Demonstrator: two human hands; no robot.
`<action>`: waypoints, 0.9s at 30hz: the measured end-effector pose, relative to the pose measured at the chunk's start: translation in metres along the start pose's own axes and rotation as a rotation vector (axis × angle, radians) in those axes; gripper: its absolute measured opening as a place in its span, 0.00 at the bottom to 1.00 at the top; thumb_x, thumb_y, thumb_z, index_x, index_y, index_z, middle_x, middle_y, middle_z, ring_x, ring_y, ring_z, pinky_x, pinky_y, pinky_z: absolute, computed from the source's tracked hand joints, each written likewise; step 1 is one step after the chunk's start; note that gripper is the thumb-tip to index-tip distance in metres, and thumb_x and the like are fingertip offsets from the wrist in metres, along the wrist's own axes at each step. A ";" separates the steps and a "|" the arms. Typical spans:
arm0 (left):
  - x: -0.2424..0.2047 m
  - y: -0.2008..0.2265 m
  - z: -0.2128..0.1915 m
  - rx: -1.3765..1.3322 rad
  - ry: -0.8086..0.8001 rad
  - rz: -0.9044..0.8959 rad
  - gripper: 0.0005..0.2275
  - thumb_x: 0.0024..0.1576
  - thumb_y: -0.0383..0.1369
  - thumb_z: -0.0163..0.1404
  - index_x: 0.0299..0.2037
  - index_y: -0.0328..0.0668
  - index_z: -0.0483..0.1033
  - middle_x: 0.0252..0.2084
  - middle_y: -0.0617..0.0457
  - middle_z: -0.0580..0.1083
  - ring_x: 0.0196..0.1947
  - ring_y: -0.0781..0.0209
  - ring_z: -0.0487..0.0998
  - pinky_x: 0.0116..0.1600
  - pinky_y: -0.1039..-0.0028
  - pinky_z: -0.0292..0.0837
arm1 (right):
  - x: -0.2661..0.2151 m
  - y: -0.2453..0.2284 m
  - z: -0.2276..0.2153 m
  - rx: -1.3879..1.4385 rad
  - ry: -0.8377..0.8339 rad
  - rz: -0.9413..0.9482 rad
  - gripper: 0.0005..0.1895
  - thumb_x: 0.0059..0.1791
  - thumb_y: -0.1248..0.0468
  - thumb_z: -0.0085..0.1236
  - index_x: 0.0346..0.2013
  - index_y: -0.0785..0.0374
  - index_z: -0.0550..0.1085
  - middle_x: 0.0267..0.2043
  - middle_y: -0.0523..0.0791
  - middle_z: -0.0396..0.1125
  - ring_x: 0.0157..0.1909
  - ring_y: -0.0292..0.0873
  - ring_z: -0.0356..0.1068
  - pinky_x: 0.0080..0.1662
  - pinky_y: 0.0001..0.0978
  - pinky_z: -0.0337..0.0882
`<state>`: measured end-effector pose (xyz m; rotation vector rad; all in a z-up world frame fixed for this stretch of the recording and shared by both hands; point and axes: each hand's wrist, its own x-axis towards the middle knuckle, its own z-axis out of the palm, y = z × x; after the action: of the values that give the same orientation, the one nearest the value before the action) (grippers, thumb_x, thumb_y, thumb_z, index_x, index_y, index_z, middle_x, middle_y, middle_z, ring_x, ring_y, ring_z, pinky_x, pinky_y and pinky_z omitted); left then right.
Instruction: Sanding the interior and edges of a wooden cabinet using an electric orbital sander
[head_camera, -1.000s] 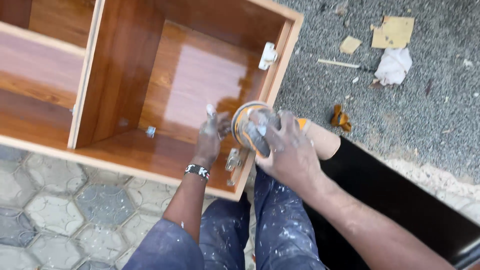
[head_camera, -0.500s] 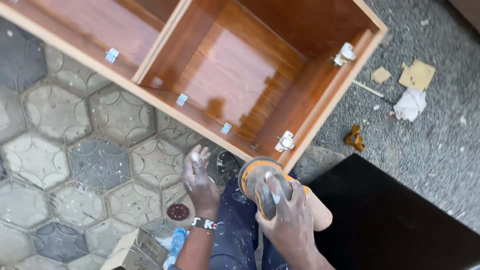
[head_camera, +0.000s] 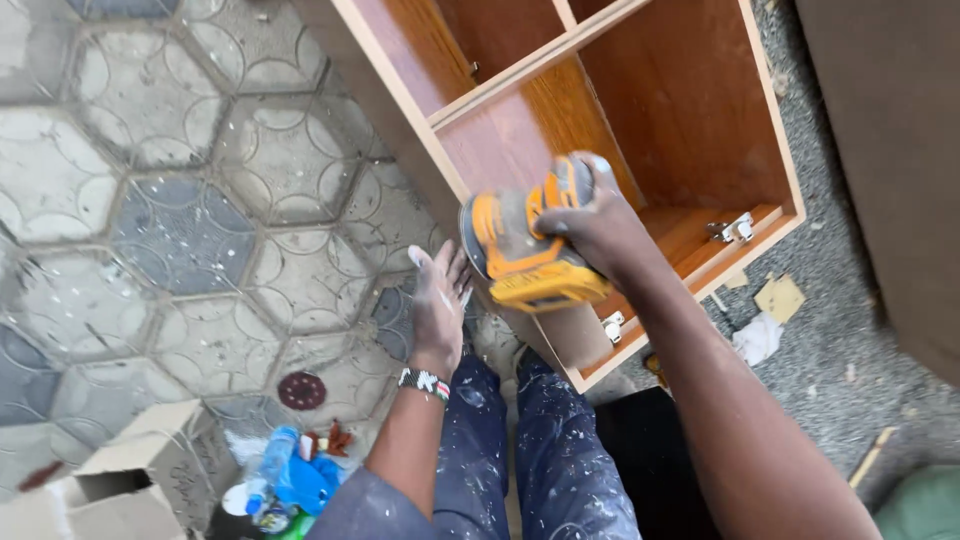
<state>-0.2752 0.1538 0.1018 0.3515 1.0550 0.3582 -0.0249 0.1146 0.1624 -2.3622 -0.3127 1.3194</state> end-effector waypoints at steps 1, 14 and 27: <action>0.005 -0.003 -0.003 -0.019 0.004 -0.002 0.53 0.73 0.74 0.22 0.93 0.31 0.37 0.94 0.23 0.39 0.92 0.18 0.34 0.92 0.34 0.28 | -0.015 0.025 -0.005 -0.020 -0.003 0.001 0.61 0.35 0.45 0.86 0.82 0.33 0.68 0.59 0.48 0.80 0.62 0.52 0.84 0.60 0.54 0.81; 0.026 -0.040 -0.016 -0.362 -0.118 -0.178 0.64 0.60 0.85 0.16 0.93 0.36 0.41 0.95 0.35 0.42 0.95 0.35 0.37 0.93 0.46 0.21 | 0.004 0.068 -0.035 0.192 -0.191 0.066 0.42 0.40 0.66 0.75 0.69 0.61 0.72 0.50 0.52 0.72 0.49 0.53 0.77 0.46 0.51 0.82; 0.054 -0.069 -0.057 -0.491 -0.001 -0.098 0.59 0.65 0.81 0.22 0.92 0.36 0.50 0.91 0.27 0.57 0.92 0.28 0.52 0.94 0.44 0.31 | -0.027 -0.060 -0.001 -0.109 -0.086 -0.810 0.56 0.40 0.65 0.86 0.77 0.70 0.63 0.57 0.60 0.73 0.60 0.60 0.76 0.62 0.66 0.79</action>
<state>-0.2941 0.1230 0.0041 -0.1388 0.9435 0.5131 -0.0379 0.1577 0.2104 -1.8982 -1.2323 1.0017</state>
